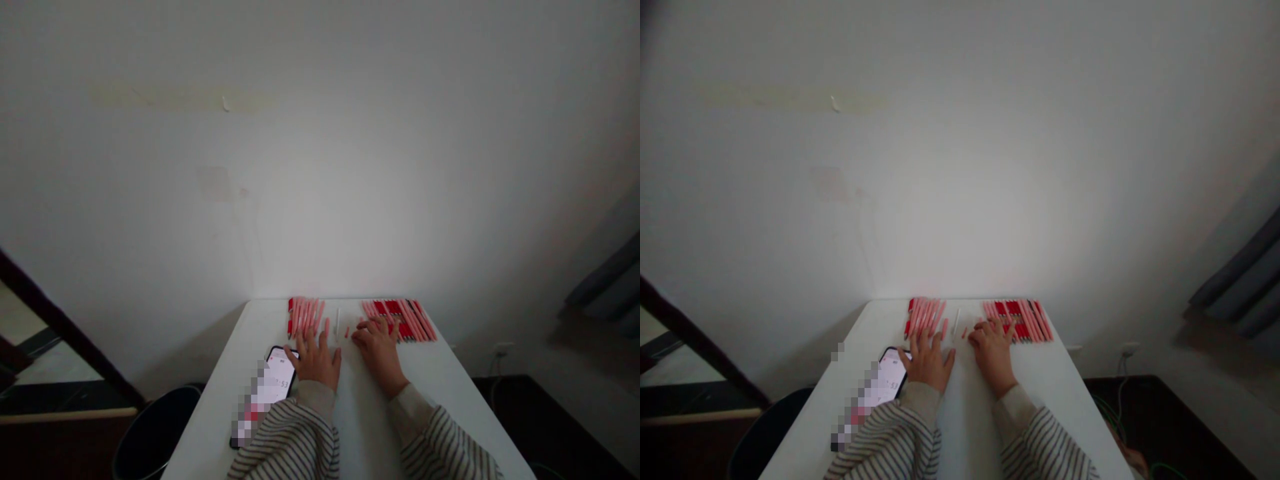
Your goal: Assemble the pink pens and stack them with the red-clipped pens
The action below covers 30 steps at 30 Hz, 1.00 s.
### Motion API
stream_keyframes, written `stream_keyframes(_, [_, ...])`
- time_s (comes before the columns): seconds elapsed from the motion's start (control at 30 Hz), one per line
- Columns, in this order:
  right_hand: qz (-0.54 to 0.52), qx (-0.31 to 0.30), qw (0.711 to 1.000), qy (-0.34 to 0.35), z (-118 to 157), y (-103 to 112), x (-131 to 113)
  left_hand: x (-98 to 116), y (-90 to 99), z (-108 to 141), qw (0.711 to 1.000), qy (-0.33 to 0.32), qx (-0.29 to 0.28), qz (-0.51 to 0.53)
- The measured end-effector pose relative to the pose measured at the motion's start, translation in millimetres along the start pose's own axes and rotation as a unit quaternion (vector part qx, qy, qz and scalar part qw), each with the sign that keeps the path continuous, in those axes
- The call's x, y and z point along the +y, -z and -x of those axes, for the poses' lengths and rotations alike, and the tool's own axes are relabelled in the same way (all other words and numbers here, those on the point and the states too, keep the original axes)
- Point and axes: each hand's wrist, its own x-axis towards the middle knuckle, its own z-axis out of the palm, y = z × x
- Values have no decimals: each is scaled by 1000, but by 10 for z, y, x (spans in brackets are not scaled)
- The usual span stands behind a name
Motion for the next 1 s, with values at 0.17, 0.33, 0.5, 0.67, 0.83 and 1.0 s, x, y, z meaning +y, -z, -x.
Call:
stream_keyframes(0.17, [-32,46,998,-17,1,-29,62,51,-13,-52,996,-73,37,31])
stream_keyframes(0.33, [-52,70,994,-62,16,-43,230,206,-67,-146,994,-97,26,43])
stream_keyframes(0.5, [-57,69,992,-88,42,-53,348,307,-177,-225,995,-73,47,38])
stream_keyframes(0.67, [-48,57,993,-97,54,-68,336,300,-276,-265,993,-73,89,41])
stream_keyframes(0.83, [-56,57,994,-78,53,-66,325,265,-243,-254,992,-60,95,54])
stream_keyframes(1.0, [-80,64,994,-32,43,-69,325,216,-183,-226,987,-74,80,117])
